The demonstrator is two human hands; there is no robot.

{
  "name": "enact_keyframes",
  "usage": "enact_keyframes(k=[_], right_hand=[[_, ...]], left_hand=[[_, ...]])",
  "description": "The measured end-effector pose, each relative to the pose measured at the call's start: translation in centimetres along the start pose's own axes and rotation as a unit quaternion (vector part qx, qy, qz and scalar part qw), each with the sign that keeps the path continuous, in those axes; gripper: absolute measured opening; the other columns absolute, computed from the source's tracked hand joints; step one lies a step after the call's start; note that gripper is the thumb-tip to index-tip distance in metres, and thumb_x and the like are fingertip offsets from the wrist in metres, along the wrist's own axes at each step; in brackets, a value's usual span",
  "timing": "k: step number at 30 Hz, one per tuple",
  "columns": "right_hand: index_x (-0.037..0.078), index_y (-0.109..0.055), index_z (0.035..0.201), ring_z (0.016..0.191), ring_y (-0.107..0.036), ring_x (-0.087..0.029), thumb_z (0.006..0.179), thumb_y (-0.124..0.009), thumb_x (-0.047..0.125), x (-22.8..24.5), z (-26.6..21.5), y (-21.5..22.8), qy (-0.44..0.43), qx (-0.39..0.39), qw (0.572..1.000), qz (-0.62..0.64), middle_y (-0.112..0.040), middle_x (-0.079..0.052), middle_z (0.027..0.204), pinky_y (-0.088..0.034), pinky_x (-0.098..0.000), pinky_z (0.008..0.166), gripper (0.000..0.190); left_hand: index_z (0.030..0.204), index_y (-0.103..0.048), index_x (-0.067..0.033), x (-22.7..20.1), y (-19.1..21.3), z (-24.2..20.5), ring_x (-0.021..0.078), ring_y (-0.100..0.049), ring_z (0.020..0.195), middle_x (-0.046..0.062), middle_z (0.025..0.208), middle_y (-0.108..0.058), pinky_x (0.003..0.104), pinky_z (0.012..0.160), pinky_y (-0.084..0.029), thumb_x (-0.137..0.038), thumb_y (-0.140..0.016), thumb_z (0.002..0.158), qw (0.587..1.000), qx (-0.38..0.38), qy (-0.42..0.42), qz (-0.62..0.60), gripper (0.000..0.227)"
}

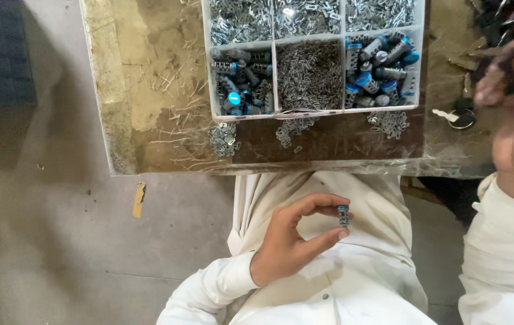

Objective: The person repeatedly picks up small metal clips and attaches them to a cylindrical blue-and-silver component. They then rub the assembled unit against a wire mesh pad before repeating the process with additional clips.

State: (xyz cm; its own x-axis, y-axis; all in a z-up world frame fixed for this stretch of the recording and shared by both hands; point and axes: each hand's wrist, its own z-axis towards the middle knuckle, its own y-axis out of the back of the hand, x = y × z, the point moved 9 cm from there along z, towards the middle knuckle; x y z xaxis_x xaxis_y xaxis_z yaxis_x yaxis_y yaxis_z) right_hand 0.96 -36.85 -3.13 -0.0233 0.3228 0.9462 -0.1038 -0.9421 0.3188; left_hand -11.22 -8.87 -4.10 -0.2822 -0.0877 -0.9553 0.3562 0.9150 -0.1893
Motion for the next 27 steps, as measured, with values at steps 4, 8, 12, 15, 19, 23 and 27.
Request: enact_keyframes(k=[4, 8, 12, 15, 19, 23, 27], right_hand=[[0.006, -0.058, 0.127, 0.103, -0.064, -0.014, 0.110, -0.061, 0.006, 6.0, 0.3, -4.1, 0.091, 0.069, 0.992, -0.059, -0.065, -0.004, 0.117, -0.053, -0.0296, 0.098, 0.018], [0.001, -0.072, 0.111, 0.107, -0.066, -0.027, 0.092, -0.083, -0.004, 11.6, 0.1, -8.5, 0.274, 0.118, 0.906, -0.301, -0.071, -0.010, 0.109, -0.053, -0.0365, 0.094, 0.023], [-0.002, -0.075, 0.108, 0.115, -0.061, -0.029, 0.094, -0.084, -0.006, 12.4, -1.1, -9.7, 0.330, 0.093, 0.871, -0.352, -0.069, -0.012, 0.114, -0.050, -0.0355, 0.101, 0.017], [0.001, -0.069, 0.121, 0.122, -0.058, -0.025, 0.102, -0.072, -0.004, 11.2, -2.2, -8.7, 0.302, 0.080, 0.903, -0.294, -0.064, -0.010, 0.124, -0.048, -0.0305, 0.108, 0.020], [0.000, -0.067, 0.123, 0.107, -0.064, -0.023, 0.106, -0.067, -0.002, 10.4, -4.9, -7.1, 0.222, 0.022, 0.953, -0.207, -0.065, -0.013, 0.124, -0.055, -0.0300, 0.096, 0.016], [0.004, -0.073, 0.120, 0.092, -0.068, -0.024, 0.097, -0.076, -0.001, 10.5, -8.1, -11.6, 0.209, 0.095, 0.946, -0.231, -0.069, -0.010, 0.113, -0.054, -0.0317, 0.080, 0.023], [0.007, -0.074, 0.124, 0.088, -0.065, -0.025, 0.089, -0.078, 0.000, 11.5, -9.1, -18.3, 0.250, 0.170, 0.928, -0.219, -0.069, -0.009, 0.106, -0.053, -0.0361, 0.077, 0.036]], left_hand=[[0.131, -0.065, 0.0000, -0.2, -0.2, 0.1, 0.0151, -0.072, 0.112, 0.009, 0.114, -0.076, 0.028, 0.094, -0.057, -0.009, -0.077, 0.092, 0.999, -0.002, 0.021, -0.024, 0.041], [0.131, -0.065, -0.0003, 0.5, 0.1, -0.3, 0.0150, -0.071, 0.114, 0.009, 0.117, -0.075, 0.029, 0.095, -0.058, -0.011, -0.078, 0.092, 0.998, -0.020, 0.036, -0.050, 0.042], [0.132, -0.066, 0.0007, 0.6, 0.7, -0.3, 0.0165, -0.072, 0.115, 0.010, 0.118, -0.076, 0.030, 0.102, -0.055, -0.009, -0.078, 0.093, 0.999, -0.028, 0.010, -0.029, 0.042], [0.134, -0.063, 0.0016, 0.6, 1.0, -0.2, 0.0174, -0.071, 0.119, 0.011, 0.126, -0.073, 0.031, 0.106, -0.054, -0.006, -0.077, 0.095, 0.999, -0.031, -0.010, -0.036, 0.042], [0.137, -0.060, 0.0020, 0.9, 2.0, -0.4, 0.0181, -0.069, 0.123, 0.011, 0.129, -0.072, 0.032, 0.110, -0.055, 0.000, -0.071, 0.099, 0.996, -0.046, 0.011, -0.078, 0.040], [0.139, -0.058, 0.0019, 1.5, 4.5, -0.9, 0.0187, -0.070, 0.120, 0.012, 0.127, -0.071, 0.034, 0.109, -0.056, 0.002, -0.069, 0.099, 0.988, -0.117, 0.014, -0.098, 0.041], [0.141, -0.055, 0.0018, 1.9, 8.2, -2.4, 0.0187, -0.070, 0.118, 0.014, 0.125, -0.070, 0.034, 0.107, -0.057, 0.002, -0.070, 0.099, 0.971, -0.204, 0.002, -0.123, 0.045]])
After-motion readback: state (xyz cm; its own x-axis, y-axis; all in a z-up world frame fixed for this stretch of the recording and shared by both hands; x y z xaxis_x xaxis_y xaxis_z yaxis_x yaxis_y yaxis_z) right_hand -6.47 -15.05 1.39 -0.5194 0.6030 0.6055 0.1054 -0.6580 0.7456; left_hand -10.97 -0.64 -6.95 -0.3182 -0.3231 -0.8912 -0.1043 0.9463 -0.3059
